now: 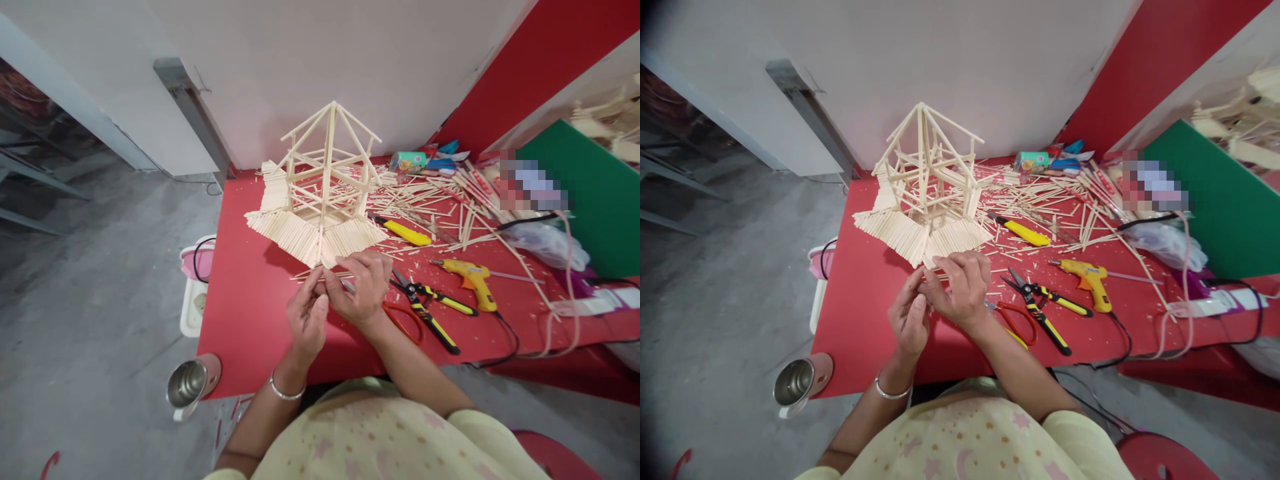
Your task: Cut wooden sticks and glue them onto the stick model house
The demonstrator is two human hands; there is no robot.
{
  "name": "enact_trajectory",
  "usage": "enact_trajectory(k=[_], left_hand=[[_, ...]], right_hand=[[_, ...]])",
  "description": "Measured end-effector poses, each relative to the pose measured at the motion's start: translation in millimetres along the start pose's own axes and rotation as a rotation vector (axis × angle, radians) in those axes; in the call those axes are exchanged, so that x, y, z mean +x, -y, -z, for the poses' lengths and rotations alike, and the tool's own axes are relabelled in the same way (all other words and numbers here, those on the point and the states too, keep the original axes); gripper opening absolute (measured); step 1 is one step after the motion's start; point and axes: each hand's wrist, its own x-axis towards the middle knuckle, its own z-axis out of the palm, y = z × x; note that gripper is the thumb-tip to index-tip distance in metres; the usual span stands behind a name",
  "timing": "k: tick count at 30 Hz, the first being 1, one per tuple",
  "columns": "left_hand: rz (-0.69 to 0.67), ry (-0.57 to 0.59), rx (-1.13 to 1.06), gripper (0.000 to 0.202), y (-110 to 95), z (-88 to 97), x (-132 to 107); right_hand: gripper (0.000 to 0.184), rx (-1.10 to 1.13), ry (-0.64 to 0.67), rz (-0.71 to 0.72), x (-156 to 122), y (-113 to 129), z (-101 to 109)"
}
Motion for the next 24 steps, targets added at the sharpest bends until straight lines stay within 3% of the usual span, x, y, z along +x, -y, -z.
enact_trajectory(k=[12,17,24], left_hand=[[0.040,-0.023,-0.009,0.051,-2,-1.5,0],[0.028,0.004,-0.092,0.048,-1,-1.7,0],[-0.005,0.040,-0.157,0.047,-1,-3.2,0]], right_hand=[[0.024,0.087,0.192,-0.047,3,-1,3],[0.028,0.138,0.165,-0.031,0,-5,4],[0.015,0.128,0.093,-0.056,-5,-11,9]])
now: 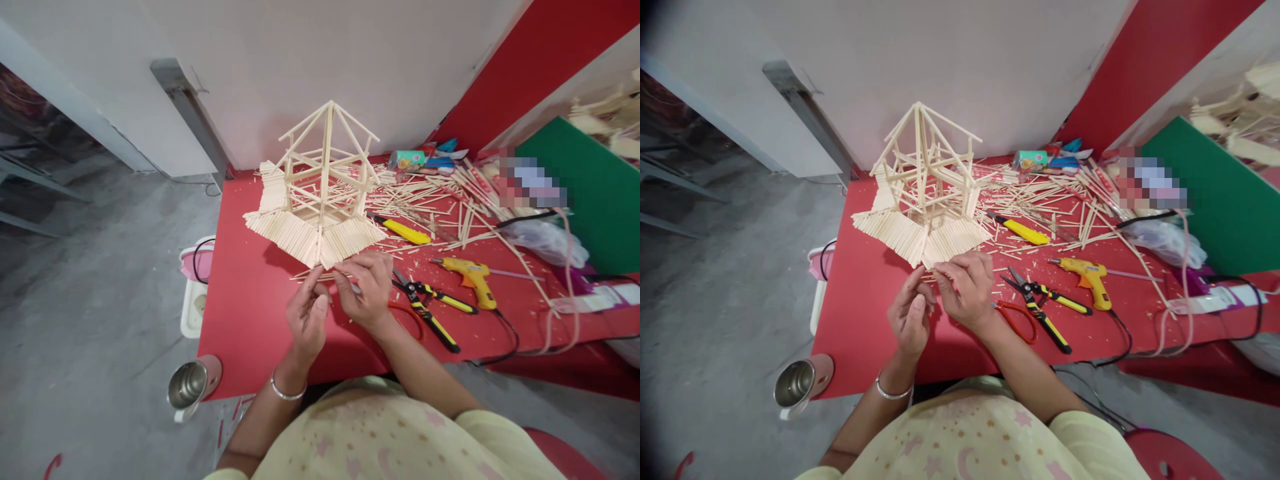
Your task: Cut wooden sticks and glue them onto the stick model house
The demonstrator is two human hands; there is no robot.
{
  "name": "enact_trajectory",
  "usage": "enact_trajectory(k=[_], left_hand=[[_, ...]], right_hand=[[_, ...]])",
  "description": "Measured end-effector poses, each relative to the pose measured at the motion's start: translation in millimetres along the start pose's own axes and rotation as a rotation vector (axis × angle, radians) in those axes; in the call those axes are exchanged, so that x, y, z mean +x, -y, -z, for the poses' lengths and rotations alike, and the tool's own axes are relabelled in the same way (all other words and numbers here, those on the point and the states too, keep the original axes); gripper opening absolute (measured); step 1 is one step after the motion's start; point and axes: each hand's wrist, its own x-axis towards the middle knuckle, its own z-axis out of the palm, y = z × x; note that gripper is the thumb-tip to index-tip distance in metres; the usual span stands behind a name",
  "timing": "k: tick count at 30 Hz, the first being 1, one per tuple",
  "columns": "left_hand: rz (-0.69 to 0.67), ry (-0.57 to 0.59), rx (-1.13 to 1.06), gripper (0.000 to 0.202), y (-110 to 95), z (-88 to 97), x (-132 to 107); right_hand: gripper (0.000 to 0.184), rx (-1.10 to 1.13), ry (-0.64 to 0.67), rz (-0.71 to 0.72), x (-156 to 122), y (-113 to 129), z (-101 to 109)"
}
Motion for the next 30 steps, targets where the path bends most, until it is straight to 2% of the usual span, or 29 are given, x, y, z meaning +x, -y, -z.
enact_trajectory(k=[8,16,26,30], left_hand=[[0.004,-0.001,0.010,0.046,0,-0.2,0],[0.007,-0.010,0.034,0.046,0,-0.3,-1],[0.025,-0.028,0.095,0.048,-2,0.2,0],[0.011,-0.031,0.055,0.047,0,0.8,-1]], right_hand=[[0.011,-0.048,0.019,-0.012,0,-1,-5],[0.016,-0.029,0.026,-0.013,0,0,-5],[0.024,0.008,0.190,-0.012,8,3,1],[0.026,0.023,0.213,-0.005,11,4,3]])
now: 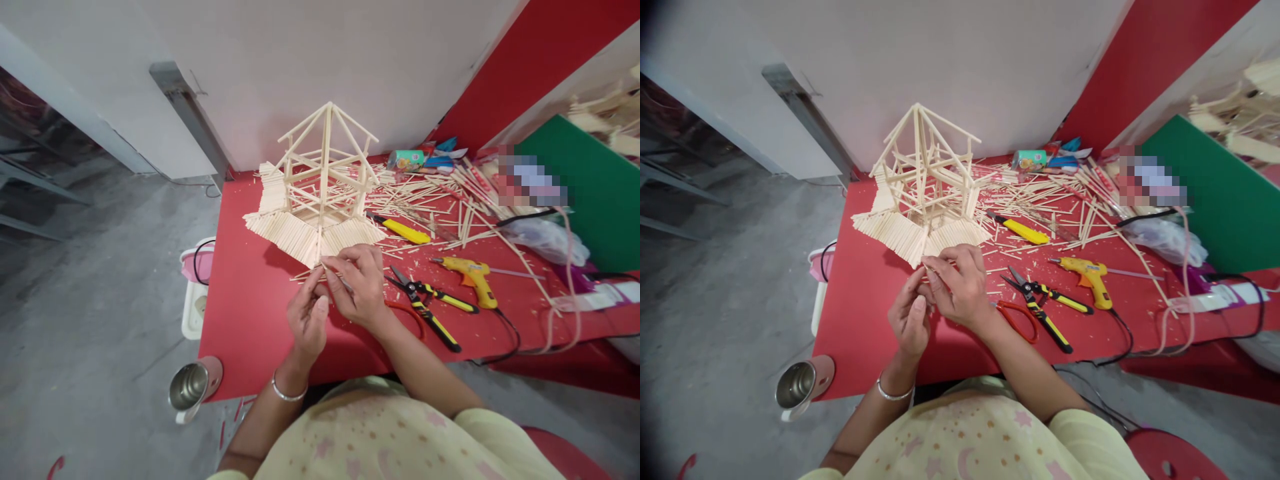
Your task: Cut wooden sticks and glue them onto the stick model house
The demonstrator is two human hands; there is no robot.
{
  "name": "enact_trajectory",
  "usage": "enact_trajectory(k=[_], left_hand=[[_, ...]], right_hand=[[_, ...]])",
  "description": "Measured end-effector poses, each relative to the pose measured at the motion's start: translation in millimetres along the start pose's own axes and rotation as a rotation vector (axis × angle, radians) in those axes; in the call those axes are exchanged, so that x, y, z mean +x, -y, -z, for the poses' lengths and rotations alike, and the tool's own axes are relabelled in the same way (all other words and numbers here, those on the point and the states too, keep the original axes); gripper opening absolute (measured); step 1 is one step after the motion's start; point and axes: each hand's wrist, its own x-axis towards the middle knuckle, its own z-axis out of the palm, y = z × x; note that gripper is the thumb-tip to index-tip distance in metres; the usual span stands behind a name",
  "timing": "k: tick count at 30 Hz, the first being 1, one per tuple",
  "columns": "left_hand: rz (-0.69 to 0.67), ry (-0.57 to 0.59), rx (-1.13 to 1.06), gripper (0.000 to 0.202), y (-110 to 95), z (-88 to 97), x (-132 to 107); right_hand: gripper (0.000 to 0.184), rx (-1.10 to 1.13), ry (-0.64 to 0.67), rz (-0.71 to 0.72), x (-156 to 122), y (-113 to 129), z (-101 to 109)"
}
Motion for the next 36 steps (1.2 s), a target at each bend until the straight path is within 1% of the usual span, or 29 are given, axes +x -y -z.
enact_trajectory(k=[9,13,18,21,30,36], left_hand=[[0.002,0.008,0.018,0.047,-0.1,0.8,-0.3],[0.001,0.013,-0.006,0.046,-1.2,0.6,0.2],[-0.006,0.012,-0.025,0.045,-2.6,-0.8,1.2],[-0.020,0.021,-0.046,0.045,-3.2,-1.9,1.7],[-0.016,0.016,0.003,0.046,-3.7,-1.7,1.7],[-0.007,0.013,0.000,0.046,-1.7,-1.4,0.4]], right_hand=[[0.026,-0.038,-0.005,0.021,1.5,-0.8,0.4],[0.026,-0.047,-0.009,0.027,2.2,0.8,1.0],[0.033,0.016,-0.072,0.023,1.1,1.2,0.2],[0.036,0.036,-0.085,0.005,-0.3,-0.3,0.4],[0.028,0.027,-0.081,0.011,-1.8,-0.8,2.6],[0.023,0.023,-0.110,-0.004,-1.9,-0.9,0.3]])
